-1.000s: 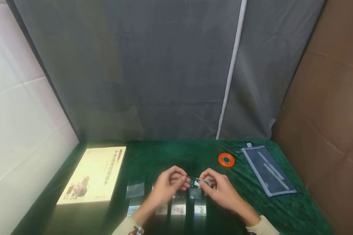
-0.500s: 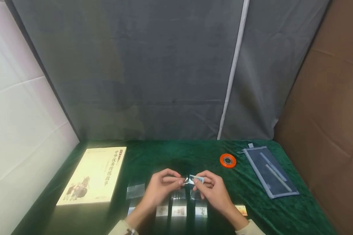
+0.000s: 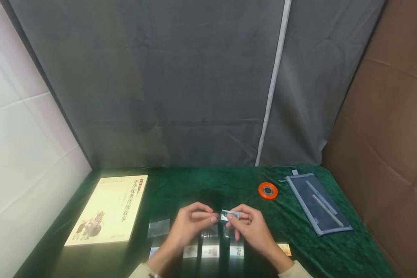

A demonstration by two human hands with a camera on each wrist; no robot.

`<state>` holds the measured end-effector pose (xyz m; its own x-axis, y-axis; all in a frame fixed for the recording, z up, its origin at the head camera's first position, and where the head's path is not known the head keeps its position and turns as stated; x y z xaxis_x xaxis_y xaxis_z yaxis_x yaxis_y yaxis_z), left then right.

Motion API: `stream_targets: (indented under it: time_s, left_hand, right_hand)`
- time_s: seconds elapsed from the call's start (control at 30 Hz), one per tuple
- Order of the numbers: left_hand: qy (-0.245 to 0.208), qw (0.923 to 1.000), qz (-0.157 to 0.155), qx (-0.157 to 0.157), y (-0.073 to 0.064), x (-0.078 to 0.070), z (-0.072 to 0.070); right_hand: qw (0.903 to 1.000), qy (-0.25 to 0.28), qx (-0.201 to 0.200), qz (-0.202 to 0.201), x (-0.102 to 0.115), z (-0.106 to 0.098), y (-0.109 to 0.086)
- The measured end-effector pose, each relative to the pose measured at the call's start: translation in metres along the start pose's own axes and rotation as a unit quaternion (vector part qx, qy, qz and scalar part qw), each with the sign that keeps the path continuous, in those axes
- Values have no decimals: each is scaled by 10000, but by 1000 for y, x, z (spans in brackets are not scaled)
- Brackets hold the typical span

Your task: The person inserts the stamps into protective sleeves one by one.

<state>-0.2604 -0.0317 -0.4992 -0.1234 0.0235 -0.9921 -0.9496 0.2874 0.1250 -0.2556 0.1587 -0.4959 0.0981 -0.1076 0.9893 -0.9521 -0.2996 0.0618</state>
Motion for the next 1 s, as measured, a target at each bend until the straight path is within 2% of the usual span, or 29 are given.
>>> stream_targets:
  time_s: [0.13, 0.47, 0.7, 1.0]
  left_hand:
    - [-190, 9998, -11, 40, 0, 2, 2]
    - [-353, 9994, -28, 12, -1, 4, 2]
    - [-514, 9987, -27, -24, -1, 3, 3]
    - [-466, 9988, 85, -98, -1, 2, 2]
  right_hand:
    - [9998, -9, 163, 62, -2, 4, 0]
    - [9988, -242, 236, 354, -8, 8, -1]
    - [9987, -168, 440, 188, -4, 12, -2]
    - [9979, -410, 476, 177, -2, 13, -1]
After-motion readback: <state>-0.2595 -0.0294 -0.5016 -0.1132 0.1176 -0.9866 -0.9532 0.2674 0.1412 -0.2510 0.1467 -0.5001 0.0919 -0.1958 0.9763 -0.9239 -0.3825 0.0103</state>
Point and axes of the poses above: each hand's wrist, its own y-axis towards the middle knuckle, its own z-axis out of the palm, x = y × z, the point moved 10 cm from there along y, towards the middle knuckle, and after that the axes turned 7 degrees about z, right-handed, at the moved point
